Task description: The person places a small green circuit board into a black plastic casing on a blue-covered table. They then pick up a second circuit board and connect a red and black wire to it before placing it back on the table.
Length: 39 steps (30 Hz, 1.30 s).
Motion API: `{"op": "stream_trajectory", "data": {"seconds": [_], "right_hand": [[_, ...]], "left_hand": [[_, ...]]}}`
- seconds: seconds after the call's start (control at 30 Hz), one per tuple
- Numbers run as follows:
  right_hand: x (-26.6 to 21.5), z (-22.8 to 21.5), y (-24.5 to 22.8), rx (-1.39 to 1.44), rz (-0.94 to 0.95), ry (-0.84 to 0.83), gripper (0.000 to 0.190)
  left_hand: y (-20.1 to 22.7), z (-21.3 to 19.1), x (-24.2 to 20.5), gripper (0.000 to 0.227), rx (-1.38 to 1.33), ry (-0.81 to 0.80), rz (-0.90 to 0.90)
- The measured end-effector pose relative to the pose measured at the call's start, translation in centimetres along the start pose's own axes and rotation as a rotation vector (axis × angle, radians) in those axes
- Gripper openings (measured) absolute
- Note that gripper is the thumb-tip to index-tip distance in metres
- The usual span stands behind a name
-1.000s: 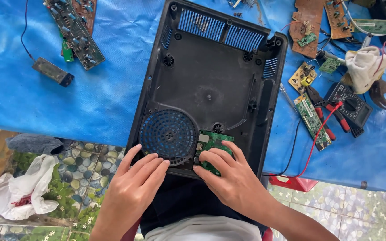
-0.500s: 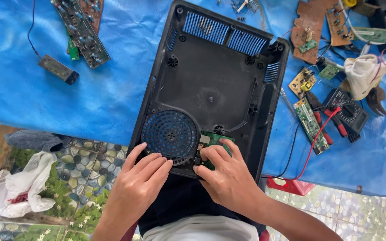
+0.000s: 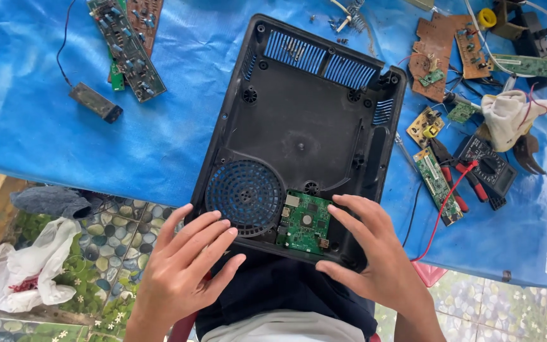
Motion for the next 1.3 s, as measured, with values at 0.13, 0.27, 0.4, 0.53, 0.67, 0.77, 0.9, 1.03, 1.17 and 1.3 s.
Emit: {"op": "stream_trajectory", "data": {"seconds": [0.13, 0.27, 0.4, 0.53, 0.67, 0.77, 0.9, 1.03, 1.17, 1.3], "right_hand": [[-0.1, 2.0, -0.1, -0.071, -0.026, -0.130, 0.099], [0.2, 2.2, 0.1, -0.176, -0.034, -0.142, 0.102], [0.5, 2.5, -0.2, -0.218, -0.046, -0.149, 0.105], [0.9, 3.3, 0.1, -0.293, 0.004, -0.136, 0.109], [1.4, 4.1, 0.2, -0.244, 0.032, -0.133, 0.110], [1.3, 4.6, 0.9, -0.211, 0.078, -0.129, 0.114], [1.6, 4.4, 0.7, -0.149, 0.111, -0.106, 0.111], [1.8, 4.4, 0.7, -0.133, 0.135, -0.130, 0.111], [1.5, 4.6, 0.9, -0.099, 0.129, -0.111, 0.112], [1.0, 4.5, 1.0, -0.099, 0.105, -0.077, 0.112]], "left_hand": [[-1.1, 0.0, 0.1, 0.027, 0.019, 0.089, -0.005], [-3.8, 0.2, -0.4, 0.028, 0.086, 0.172, -0.160], [-5.2, 1.2, -0.3, 0.029, 0.073, 0.161, -0.258], [-4.9, 2.3, 0.2, 0.029, 0.047, 0.143, -0.266], [-5.1, 3.3, 0.3, 0.031, 0.007, 0.160, -0.346], [-5.2, 3.8, 0.3, 0.032, -0.013, 0.159, -0.402], [-5.3, 3.8, 0.5, 0.031, -0.016, 0.151, -0.416], [-5.4, 3.9, 0.5, 0.031, -0.022, 0.139, -0.434], [-5.4, 3.8, 0.5, 0.031, -0.018, 0.138, -0.440], [-5.4, 3.9, 0.4, 0.030, -0.017, 0.130, -0.445]]}}
Point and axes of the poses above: each hand's wrist, its own x-axis towards the middle knuckle, its own z-axis out of the palm, y = z × x, the point moved 6 cm from there along x, towards the middle knuckle, and after that the axes turned 3 degrees about -z, right-handed, at the moved point
